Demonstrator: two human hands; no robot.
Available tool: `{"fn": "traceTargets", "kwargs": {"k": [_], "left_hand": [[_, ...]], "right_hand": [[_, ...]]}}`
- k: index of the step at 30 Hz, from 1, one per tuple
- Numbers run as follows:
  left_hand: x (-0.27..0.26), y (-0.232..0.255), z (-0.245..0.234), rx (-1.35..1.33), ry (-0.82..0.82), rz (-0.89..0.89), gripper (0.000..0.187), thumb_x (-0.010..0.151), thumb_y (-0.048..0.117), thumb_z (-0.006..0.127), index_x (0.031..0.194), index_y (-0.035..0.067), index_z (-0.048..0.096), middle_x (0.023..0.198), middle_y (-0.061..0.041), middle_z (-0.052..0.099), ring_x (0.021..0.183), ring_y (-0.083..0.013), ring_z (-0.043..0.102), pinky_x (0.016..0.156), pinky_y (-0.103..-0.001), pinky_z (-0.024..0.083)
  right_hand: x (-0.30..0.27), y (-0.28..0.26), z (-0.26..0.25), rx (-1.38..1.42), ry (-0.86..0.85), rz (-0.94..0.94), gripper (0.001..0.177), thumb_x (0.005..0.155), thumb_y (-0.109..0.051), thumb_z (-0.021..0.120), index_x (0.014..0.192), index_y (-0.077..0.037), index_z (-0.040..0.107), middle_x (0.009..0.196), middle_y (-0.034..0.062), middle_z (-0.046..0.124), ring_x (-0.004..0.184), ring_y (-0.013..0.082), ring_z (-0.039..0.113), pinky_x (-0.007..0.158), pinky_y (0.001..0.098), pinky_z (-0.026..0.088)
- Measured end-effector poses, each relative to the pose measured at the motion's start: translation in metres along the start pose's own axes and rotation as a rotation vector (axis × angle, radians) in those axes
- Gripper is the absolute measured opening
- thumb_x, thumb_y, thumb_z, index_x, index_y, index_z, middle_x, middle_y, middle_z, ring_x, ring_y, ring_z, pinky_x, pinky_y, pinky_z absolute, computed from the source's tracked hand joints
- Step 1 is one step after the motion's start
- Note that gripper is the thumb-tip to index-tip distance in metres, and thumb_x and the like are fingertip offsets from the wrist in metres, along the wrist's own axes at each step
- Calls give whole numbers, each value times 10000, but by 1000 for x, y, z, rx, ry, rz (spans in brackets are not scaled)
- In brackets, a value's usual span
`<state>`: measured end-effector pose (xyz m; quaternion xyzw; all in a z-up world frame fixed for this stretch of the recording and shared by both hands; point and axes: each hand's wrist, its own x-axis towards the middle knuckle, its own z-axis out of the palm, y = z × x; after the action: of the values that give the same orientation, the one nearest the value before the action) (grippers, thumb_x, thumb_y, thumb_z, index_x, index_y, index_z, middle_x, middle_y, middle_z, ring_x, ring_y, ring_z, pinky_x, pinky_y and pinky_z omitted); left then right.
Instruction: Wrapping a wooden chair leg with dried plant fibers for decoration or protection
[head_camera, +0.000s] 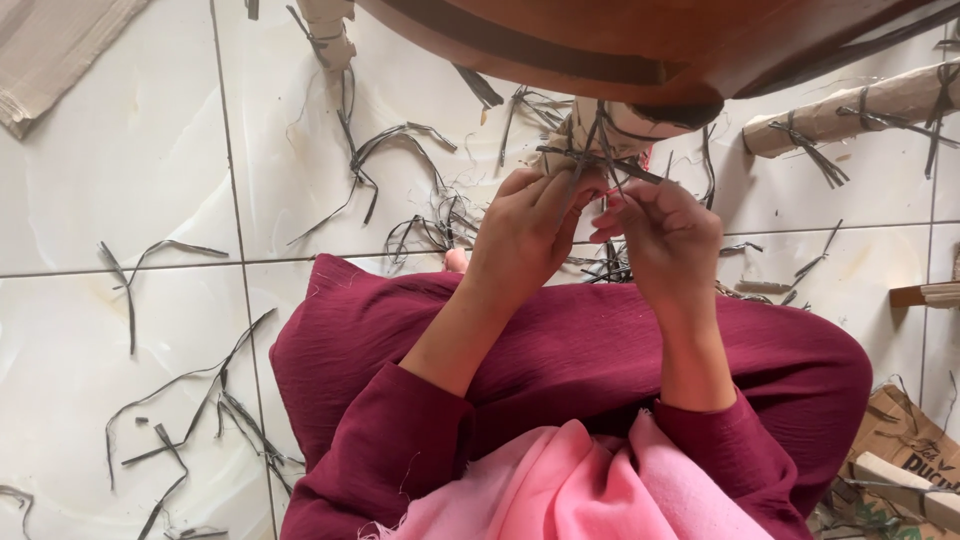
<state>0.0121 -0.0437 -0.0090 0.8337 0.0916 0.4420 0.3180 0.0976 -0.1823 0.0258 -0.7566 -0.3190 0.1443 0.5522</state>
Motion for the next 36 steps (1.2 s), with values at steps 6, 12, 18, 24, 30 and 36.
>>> {"fn": "traceTargets", "kwargs": {"k": [6, 12, 18, 24, 30, 36], "left_hand": [[1, 6, -10, -77, -11, -66, 119, 1025, 98, 580, 1136, 105, 623, 793, -55, 639, 721, -272, 701, 810, -367, 586], [8, 20, -18, -98, -33, -144, 184, 1068, 155, 527, 1244, 129, 571, 866, -95, 691, 802, -331, 737, 800, -444, 626], [5, 32, -21, -274, -27, -258, 271, 1019, 33, 507, 1266, 144, 493, 1029, -80, 729, 933, -309, 772, 805, -451, 646], [2, 35, -19, -182, -51, -257, 314, 1008, 49, 493, 1304, 132, 432, 1080, -158, 689, 847, -404, 743, 675, -516, 643], [8, 46, -24, -208, -126, -348, 220, 954, 69, 509, 1173, 61, 532, 1125, -201, 651, 855, -497, 690, 645, -596, 608], [2, 37, -12, -517, 163, -294, 327, 939, -49, 579, 1176, 76, 391, 1087, -70, 675, 714, -261, 768, 649, -380, 672]], "right_hand": [[4, 36, 19, 576, -52, 333, 160, 1051, -137, 663, 993, 8, 629, 771, 203, 702, 722, 265, 767, 670, 340, 637], [4, 31, 32, 439, 91, 225, 208, 1034, -175, 717, 1047, -4, 600, 823, 177, 674, 509, 171, 618, 479, 225, 461], [2, 36, 33, 73, 231, 1, 67, 1011, 69, 722, 1025, 85, 658, 866, 178, 647, 808, 301, 757, 618, 336, 604], [0, 12, 39, 160, 240, 77, 46, 1030, 26, 696, 997, 38, 725, 565, 124, 570, 474, 146, 600, 450, 206, 445], [0, 19, 36, 464, 331, 411, 201, 997, -186, 762, 895, -13, 748, 690, 137, 656, 607, 173, 683, 464, 268, 583], [2, 28, 31, 643, 237, 440, 108, 977, -56, 743, 999, 47, 722, 659, 85, 495, 563, 207, 618, 412, 340, 561]]}}
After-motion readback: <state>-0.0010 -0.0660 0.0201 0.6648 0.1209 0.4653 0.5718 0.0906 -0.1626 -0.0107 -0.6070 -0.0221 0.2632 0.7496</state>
